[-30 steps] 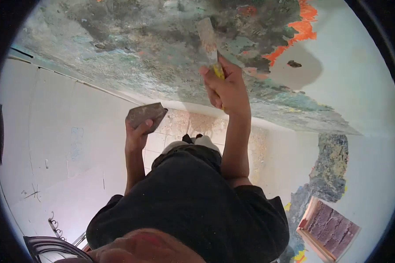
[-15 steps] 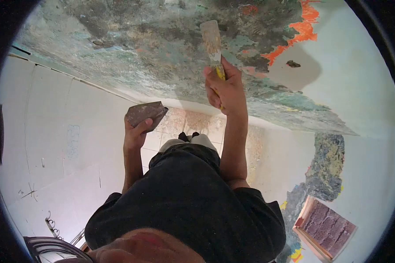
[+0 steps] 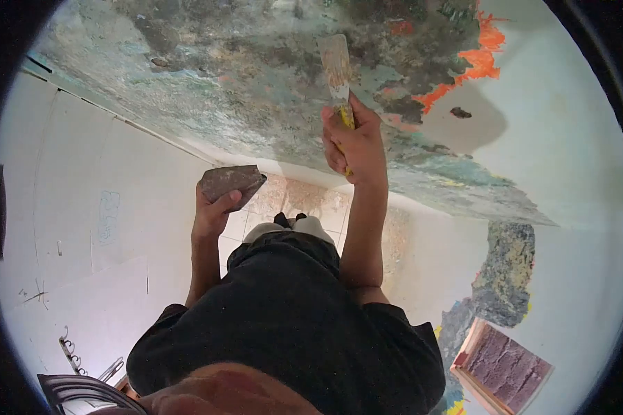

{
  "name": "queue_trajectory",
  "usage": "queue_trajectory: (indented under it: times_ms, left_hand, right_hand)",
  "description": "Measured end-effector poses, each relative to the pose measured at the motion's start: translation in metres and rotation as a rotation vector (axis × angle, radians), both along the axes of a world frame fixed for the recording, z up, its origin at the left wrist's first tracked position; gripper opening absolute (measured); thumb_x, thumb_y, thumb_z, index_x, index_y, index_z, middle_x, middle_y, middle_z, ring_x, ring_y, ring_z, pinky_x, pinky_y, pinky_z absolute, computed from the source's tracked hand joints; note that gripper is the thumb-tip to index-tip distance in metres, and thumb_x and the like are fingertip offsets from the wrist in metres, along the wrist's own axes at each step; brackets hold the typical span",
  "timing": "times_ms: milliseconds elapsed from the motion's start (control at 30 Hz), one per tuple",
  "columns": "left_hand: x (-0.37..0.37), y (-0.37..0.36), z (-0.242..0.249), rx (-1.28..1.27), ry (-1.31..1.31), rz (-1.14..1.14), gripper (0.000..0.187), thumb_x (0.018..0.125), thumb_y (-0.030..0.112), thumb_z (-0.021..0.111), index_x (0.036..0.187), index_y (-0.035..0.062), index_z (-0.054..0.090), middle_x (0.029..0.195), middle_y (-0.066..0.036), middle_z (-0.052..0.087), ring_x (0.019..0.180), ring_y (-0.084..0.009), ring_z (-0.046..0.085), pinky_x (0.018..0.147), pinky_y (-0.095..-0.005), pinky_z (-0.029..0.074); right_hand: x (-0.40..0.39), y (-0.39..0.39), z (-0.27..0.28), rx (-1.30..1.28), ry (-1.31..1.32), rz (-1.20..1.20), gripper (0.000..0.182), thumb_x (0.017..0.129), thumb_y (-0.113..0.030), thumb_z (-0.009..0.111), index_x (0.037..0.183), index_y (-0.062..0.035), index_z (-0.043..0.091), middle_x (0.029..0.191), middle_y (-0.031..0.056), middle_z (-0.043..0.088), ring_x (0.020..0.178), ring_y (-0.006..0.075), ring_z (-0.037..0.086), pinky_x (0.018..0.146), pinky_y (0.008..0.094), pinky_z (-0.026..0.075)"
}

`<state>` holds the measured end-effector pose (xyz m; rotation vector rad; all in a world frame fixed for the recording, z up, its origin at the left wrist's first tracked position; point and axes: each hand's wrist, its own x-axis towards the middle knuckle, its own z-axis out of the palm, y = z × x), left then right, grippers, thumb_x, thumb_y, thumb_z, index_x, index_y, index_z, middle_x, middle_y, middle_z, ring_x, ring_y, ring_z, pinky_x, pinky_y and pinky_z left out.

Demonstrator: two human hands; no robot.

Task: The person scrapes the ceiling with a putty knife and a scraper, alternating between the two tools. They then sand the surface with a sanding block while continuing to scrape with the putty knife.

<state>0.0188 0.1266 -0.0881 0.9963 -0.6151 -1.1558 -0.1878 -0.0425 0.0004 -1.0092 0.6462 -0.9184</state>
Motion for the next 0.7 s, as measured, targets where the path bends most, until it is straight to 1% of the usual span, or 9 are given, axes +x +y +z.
queue_trajectory:
  times_ms: [67, 167, 200, 333, 467, 533, 567, 667, 700]
  left_hand:
    - [-0.004, 0.005, 0.001, -0.005, 0.008, 0.001, 0.035, 0.077, 0.0, 0.075, 0.11, -0.0029, 0.065, 0.101, -0.01, 0.071, 0.091, -0.017, 0.067, 0.08, -0.0304, 0.055]
    - [-0.004, 0.002, 0.003, -0.011, -0.009, -0.023, 0.033, 0.077, 0.001, 0.075, 0.109, -0.0027, 0.066, 0.1, -0.009, 0.071, 0.091, -0.0161, 0.067, 0.079, -0.0304, 0.055]
    - [-0.003, 0.001, 0.004, -0.013, -0.024, -0.017, 0.033, 0.077, 0.001, 0.075, 0.109, -0.0027, 0.066, 0.1, -0.009, 0.071, 0.091, -0.0158, 0.067, 0.079, -0.0304, 0.055]
    - [-0.002, 0.006, 0.004, 0.065, -0.021, -0.022, 0.035, 0.077, 0.004, 0.076, 0.11, -0.0029, 0.065, 0.1, -0.009, 0.071, 0.09, -0.0149, 0.066, 0.077, -0.0295, 0.055]
    - [0.0, 0.011, 0.002, -0.016, -0.026, 0.06, 0.036, 0.078, 0.005, 0.076, 0.111, -0.0032, 0.065, 0.098, -0.009, 0.072, 0.089, -0.0146, 0.067, 0.074, -0.0282, 0.054]
    - [0.003, 0.015, -0.005, 0.008, -0.012, 0.071, 0.036, 0.078, 0.006, 0.077, 0.111, -0.0033, 0.064, 0.098, -0.009, 0.071, 0.089, -0.015, 0.067, 0.074, -0.0283, 0.055]
    - [0.006, 0.019, -0.009, 0.087, 0.005, 0.056, 0.037, 0.077, 0.005, 0.077, 0.111, -0.0034, 0.064, 0.098, -0.009, 0.072, 0.089, -0.0148, 0.067, 0.074, -0.0281, 0.054]
    - [0.005, 0.022, -0.005, -0.007, -0.004, 0.083, 0.037, 0.077, 0.004, 0.076, 0.111, -0.0037, 0.064, 0.097, -0.008, 0.071, 0.086, -0.014, 0.066, 0.074, -0.0274, 0.054]
    - [0.009, 0.021, -0.008, 0.008, -0.011, 0.083, 0.039, 0.077, 0.003, 0.076, 0.113, -0.0038, 0.063, 0.101, -0.01, 0.071, 0.091, -0.0171, 0.067, 0.08, -0.0307, 0.053]
  right_hand:
    - [0.002, 0.006, 0.008, 0.029, 0.012, 0.001, 0.018, 0.096, -0.017, 0.063, 0.109, -0.0065, 0.055, 0.058, -0.0021, 0.042, 0.034, 0.0038, 0.034, 0.027, 0.0204, 0.024]
    - [-0.003, 0.007, -0.003, 0.032, 0.008, -0.012, 0.016, 0.096, -0.017, 0.064, 0.105, -0.0066, 0.055, 0.059, -0.0022, 0.042, 0.034, 0.0038, 0.034, 0.028, 0.0203, 0.024]
    - [0.002, 0.002, 0.001, 0.005, 0.023, -0.007, 0.016, 0.096, -0.017, 0.064, 0.105, -0.0067, 0.055, 0.059, -0.0022, 0.042, 0.034, 0.0039, 0.034, 0.028, 0.0204, 0.024]
    - [0.012, 0.007, 0.008, -0.006, 0.097, -0.029, 0.016, 0.095, -0.017, 0.064, 0.102, -0.0071, 0.054, 0.059, -0.0022, 0.043, 0.034, 0.0042, 0.034, 0.028, 0.0208, 0.024]
    - [0.011, 0.009, 0.005, -0.03, 0.058, -0.059, 0.016, 0.095, -0.017, 0.065, 0.1, -0.0074, 0.053, 0.058, -0.0024, 0.043, 0.033, 0.005, 0.035, 0.028, 0.0214, 0.024]
    - [0.012, 0.006, 0.006, -0.013, 0.061, -0.038, 0.016, 0.094, -0.017, 0.066, 0.1, -0.0081, 0.054, 0.057, -0.0025, 0.042, 0.033, 0.0052, 0.036, 0.028, 0.0216, 0.024]
    - [0.012, 0.007, 0.007, -0.012, 0.076, -0.043, 0.016, 0.094, -0.017, 0.066, 0.101, -0.0082, 0.054, 0.057, -0.0025, 0.042, 0.033, 0.0051, 0.036, 0.027, 0.0217, 0.024]
    - [0.008, 0.008, 0.004, -0.023, 0.031, -0.043, 0.014, 0.095, -0.016, 0.065, 0.101, -0.0088, 0.054, 0.057, -0.0029, 0.041, 0.033, 0.0048, 0.035, 0.028, 0.0219, 0.024]
    - [0.009, 0.01, 0.005, -0.017, 0.009, -0.037, 0.014, 0.095, -0.016, 0.064, 0.102, -0.009, 0.054, 0.057, -0.003, 0.041, 0.034, 0.0047, 0.035, 0.028, 0.0219, 0.024]
